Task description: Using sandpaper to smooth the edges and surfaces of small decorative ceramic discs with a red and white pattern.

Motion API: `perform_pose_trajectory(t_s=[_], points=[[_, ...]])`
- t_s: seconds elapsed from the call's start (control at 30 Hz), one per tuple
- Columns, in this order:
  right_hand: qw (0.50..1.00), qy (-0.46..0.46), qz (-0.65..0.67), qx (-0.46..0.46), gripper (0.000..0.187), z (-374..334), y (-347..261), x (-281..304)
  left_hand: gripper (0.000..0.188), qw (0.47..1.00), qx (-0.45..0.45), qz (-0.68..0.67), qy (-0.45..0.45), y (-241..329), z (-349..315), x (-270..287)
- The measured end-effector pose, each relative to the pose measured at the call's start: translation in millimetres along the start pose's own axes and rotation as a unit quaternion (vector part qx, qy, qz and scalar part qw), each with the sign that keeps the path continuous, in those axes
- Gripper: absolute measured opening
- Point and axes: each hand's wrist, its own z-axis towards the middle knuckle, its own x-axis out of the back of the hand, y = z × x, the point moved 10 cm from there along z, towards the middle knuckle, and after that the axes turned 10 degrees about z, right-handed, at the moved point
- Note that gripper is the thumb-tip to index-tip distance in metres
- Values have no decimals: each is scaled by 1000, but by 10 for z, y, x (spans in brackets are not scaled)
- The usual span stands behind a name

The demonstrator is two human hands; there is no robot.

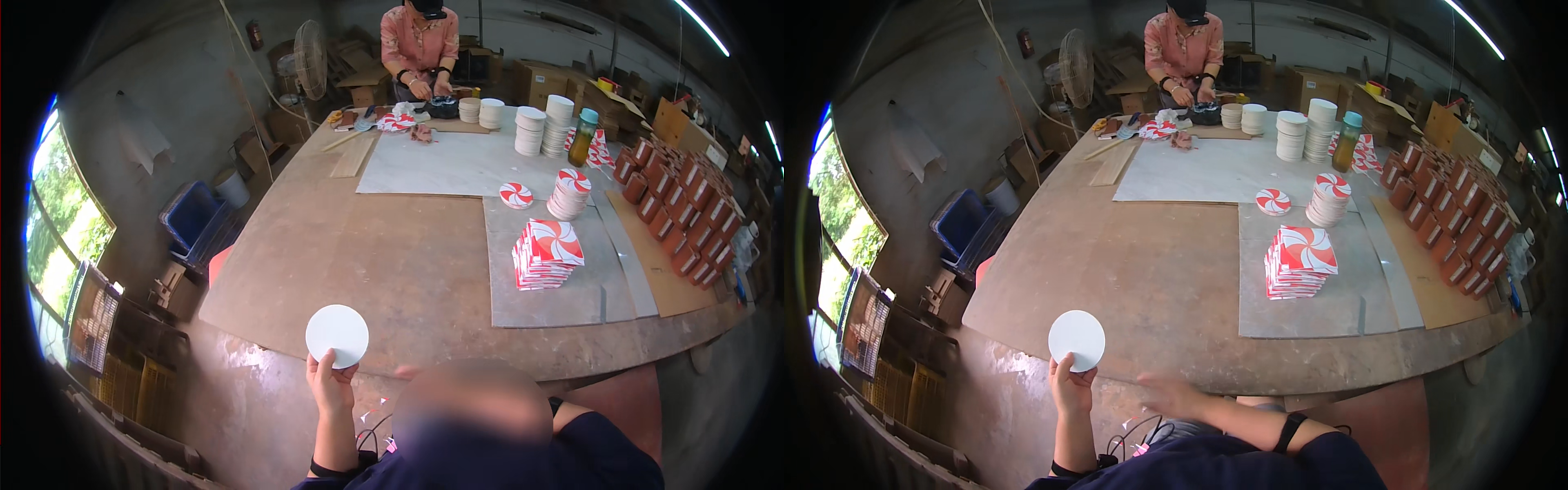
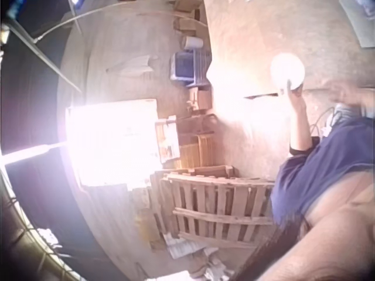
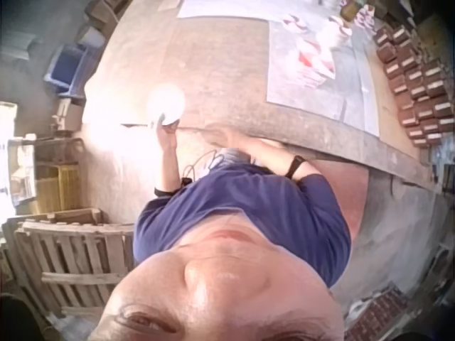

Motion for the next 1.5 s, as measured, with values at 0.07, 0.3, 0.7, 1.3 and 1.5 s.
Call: perform_pose_trajectory(t_s=[0.07,0.3,0.7,1.3,1.5], points=[[967,-81,226,-80,41,-20,-337,-350,31,1000,-9,-3,7,42,-12,92],[970,34,180,-158,27,-350,55,118,30,998,-59,-1,-9,258,-115,77],[927,292,175,-154,20,-1135,34,992,25,994,-99,12,-35,500,-140,-31],[800,127,574,-125,41,-629,-806,670,27,677,-563,381,-282,503,-1483,-1354],[908,180,371,-67,24,-611,-1120,918,29,866,-356,251,-245,306,-1124,-1221]])
